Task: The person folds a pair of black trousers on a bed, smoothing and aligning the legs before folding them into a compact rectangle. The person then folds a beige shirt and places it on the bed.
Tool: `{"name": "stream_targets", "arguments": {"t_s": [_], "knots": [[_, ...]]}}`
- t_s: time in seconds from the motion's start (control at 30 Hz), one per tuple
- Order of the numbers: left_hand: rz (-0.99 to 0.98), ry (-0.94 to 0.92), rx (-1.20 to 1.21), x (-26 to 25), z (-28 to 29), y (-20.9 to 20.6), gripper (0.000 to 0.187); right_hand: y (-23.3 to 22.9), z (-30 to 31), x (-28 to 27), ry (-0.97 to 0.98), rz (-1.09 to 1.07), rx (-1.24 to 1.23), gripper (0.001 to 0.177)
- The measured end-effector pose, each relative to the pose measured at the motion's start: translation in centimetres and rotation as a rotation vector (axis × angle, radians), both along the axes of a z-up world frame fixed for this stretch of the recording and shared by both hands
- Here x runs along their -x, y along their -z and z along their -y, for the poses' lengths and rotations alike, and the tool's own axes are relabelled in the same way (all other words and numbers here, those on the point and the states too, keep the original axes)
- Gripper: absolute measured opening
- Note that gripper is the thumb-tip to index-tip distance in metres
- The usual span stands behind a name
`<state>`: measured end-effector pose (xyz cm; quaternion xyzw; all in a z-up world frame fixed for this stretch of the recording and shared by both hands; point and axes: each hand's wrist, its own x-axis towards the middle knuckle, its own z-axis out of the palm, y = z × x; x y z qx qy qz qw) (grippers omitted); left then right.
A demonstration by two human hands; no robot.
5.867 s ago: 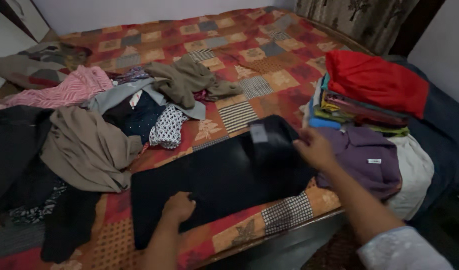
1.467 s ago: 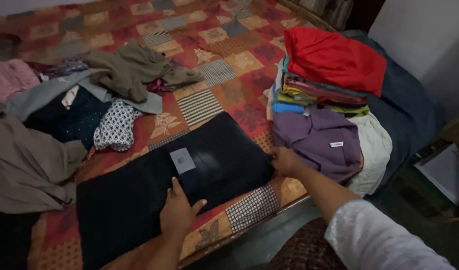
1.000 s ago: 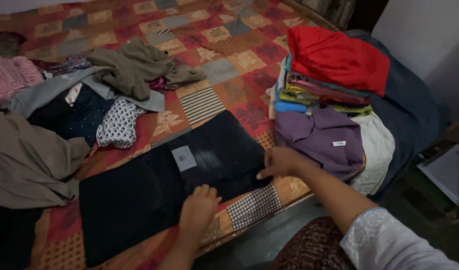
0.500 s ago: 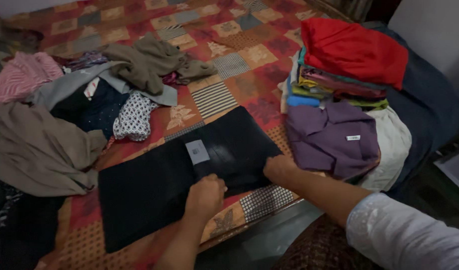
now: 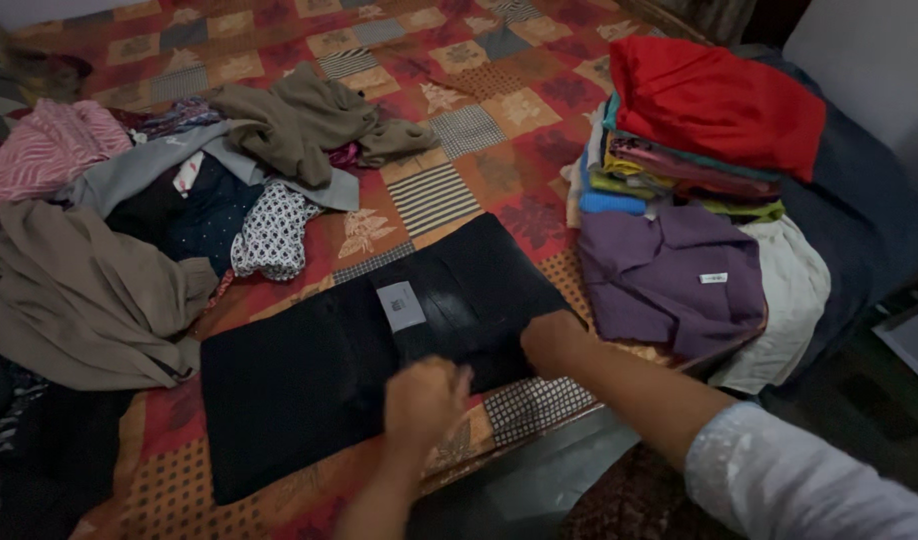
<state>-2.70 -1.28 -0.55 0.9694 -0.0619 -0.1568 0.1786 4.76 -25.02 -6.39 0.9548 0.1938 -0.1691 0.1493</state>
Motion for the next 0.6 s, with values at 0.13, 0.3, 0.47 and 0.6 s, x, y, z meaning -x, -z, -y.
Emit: {"name": "stream_targets", "arguments": {"t_s": [0.13,0.3,0.47,0.6], "knots": [[0.662,-0.485,0.322,-3.9,-2.1,0.4,0.029,-3.5,2.8,-0.4,0.198,0.045,-0.2,0.041],[0.135,-0.753,0.535,-6.8,-3.8,3.5,0.078,-5.2,5.6,-0.5,0.24,0.001,-0.209,0.059],[-0.141,-0.851,0.639,-7.7,-3.1,5.5,0.073,-4.9,6.1,-1.1,0.427,-0.074,-0.275,0.059],[-0.09,-0.781,0.644,-8.5,-1.6,5.6,0.059,-5.9,5.8,-0.9,0.539,-0.065,-0.245,0.078]]}}
